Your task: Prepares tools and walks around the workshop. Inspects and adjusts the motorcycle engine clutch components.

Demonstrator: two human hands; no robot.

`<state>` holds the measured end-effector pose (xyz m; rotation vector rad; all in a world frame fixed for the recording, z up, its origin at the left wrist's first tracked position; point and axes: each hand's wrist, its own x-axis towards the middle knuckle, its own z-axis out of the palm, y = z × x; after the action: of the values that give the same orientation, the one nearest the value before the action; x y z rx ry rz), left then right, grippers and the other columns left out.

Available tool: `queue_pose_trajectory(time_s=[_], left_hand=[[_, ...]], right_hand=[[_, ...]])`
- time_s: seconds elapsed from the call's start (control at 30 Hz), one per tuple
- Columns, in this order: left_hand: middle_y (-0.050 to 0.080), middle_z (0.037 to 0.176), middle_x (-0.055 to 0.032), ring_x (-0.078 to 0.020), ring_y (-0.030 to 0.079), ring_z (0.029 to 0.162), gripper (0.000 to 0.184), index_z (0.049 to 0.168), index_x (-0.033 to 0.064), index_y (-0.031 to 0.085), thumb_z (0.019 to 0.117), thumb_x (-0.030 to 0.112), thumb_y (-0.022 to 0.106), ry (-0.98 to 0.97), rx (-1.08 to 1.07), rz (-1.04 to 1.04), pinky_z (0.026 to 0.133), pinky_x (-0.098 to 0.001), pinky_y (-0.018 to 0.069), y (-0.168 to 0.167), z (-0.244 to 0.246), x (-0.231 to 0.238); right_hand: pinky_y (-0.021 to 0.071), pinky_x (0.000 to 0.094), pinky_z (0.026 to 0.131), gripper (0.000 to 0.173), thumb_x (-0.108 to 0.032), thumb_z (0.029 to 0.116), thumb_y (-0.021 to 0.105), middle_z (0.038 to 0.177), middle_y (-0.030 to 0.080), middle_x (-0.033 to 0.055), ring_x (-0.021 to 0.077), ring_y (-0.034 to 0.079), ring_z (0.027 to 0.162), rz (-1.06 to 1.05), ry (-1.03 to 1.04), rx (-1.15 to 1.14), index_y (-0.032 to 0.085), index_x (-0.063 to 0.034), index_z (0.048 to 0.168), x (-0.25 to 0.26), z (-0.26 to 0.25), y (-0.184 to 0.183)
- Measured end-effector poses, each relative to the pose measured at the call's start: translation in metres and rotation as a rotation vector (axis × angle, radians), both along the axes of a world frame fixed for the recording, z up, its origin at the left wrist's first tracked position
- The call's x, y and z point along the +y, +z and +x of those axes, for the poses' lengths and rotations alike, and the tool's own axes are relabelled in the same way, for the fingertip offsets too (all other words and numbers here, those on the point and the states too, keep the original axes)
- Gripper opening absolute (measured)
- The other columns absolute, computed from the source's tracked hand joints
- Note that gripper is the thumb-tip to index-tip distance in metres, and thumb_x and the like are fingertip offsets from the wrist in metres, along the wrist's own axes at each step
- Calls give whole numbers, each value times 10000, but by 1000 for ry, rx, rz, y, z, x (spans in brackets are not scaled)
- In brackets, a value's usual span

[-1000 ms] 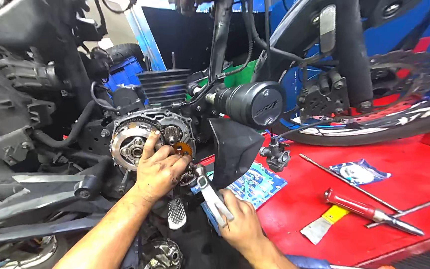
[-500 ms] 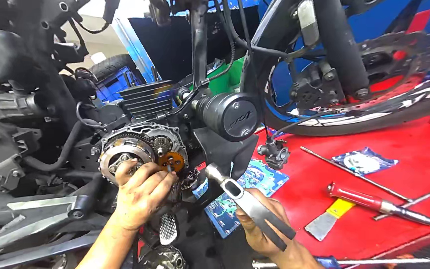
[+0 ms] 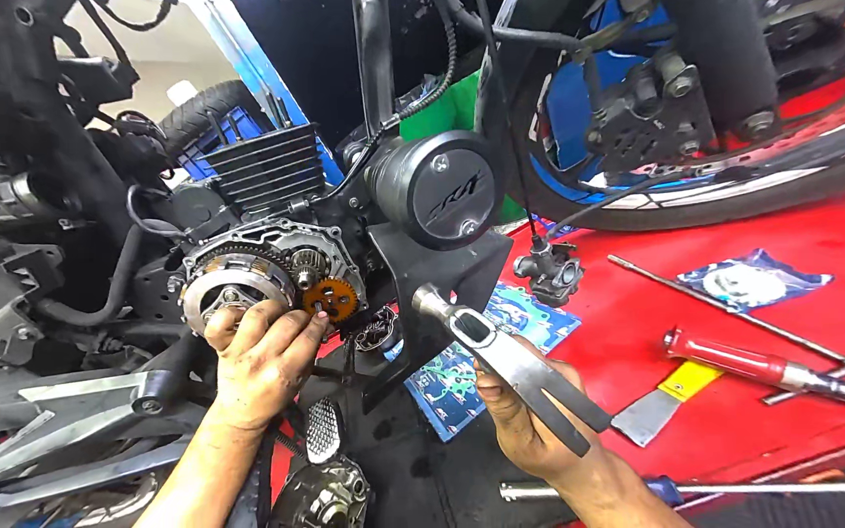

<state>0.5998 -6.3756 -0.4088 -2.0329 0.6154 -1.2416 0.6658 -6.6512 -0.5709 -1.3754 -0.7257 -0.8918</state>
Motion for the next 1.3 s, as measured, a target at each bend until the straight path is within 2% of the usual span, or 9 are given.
queue_pose_trajectory(time_s=[0.4, 0.57, 0.67, 0.77, 0.9, 1.0, 1.1, 1.2, 1.3], left_hand=[[716, 942, 7, -234, 608, 1042, 143, 1029, 221, 805, 943, 295, 718, -17, -30, -69, 1004, -473, 359, 1, 7, 1], [717, 952, 9, -223, 606, 1017, 174, 1051, 222, 803, 980, 258, 648, -48, -4, -78, 980, -463, 361, 5, 8, 5], [700, 946, 3, -226, 602, 1016, 158, 1040, 224, 801, 949, 236, 673, -70, -13, -86, 985, -464, 368, 4, 9, 9], [689, 942, -10, -235, 590, 1011, 149, 1010, 219, 809, 934, 216, 681, -95, -20, -106, 992, -464, 360, 4, 10, 8], [697, 905, 4, -218, 606, 1004, 122, 984, 221, 814, 941, 252, 704, -111, -11, -111, 993, -455, 359, 6, 12, 8], [707, 915, 19, -212, 607, 1009, 146, 981, 220, 817, 944, 210, 677, -81, -19, -109, 993, -461, 367, 4, 11, 10], [706, 912, 17, -221, 605, 1014, 166, 983, 212, 817, 952, 187, 656, -82, -18, -103, 990, -463, 364, 6, 13, 9], [707, 913, 13, -225, 606, 1011, 142, 979, 205, 813, 955, 221, 675, -86, -13, -107, 989, -460, 360, 5, 12, 8], [712, 930, 21, -218, 601, 1026, 163, 980, 214, 815, 954, 193, 655, -81, -22, -106, 996, -459, 357, 3, 11, 9]], right_hand=[[537, 370, 477, 502, -549, 1053, 396, 724, 658, 4, 156, 659, 600, -311, -36, -65, 668, -127, 1054, 39, -30, 3], [569, 344, 549, 601, -603, 1071, 315, 783, 694, 43, 168, 691, 663, -182, -113, -236, 663, -113, 1048, 77, -27, 12], [581, 370, 538, 558, -567, 1074, 365, 780, 701, 47, 185, 699, 651, -215, -148, -215, 666, -98, 1051, 97, -15, 2], [571, 366, 523, 550, -556, 1065, 400, 784, 708, 52, 178, 694, 634, -206, -117, -186, 676, -81, 1065, 98, -22, 3], [566, 299, 619, 516, -551, 1081, 305, 806, 660, 32, 137, 671, 705, -83, -81, -308, 598, -126, 1066, 89, -34, 15], [547, 366, 480, 468, -482, 1052, 420, 719, 670, 37, 173, 667, 586, -251, -177, -217, 660, -84, 1004, 93, -21, 9], [572, 312, 560, 396, -445, 1044, 479, 791, 700, 35, 126, 687, 664, -154, -133, -215, 649, -89, 1075, 80, -29, 16], [573, 264, 670, 352, -452, 1066, 410, 854, 647, 19, 110, 666, 760, -61, -29, -346, 573, -143, 1112, 69, -38, 20], [553, 363, 497, 442, -462, 1053, 426, 737, 670, 45, 176, 669, 603, -248, -174, -273, 647, -81, 1015, 85, -23, 10]])
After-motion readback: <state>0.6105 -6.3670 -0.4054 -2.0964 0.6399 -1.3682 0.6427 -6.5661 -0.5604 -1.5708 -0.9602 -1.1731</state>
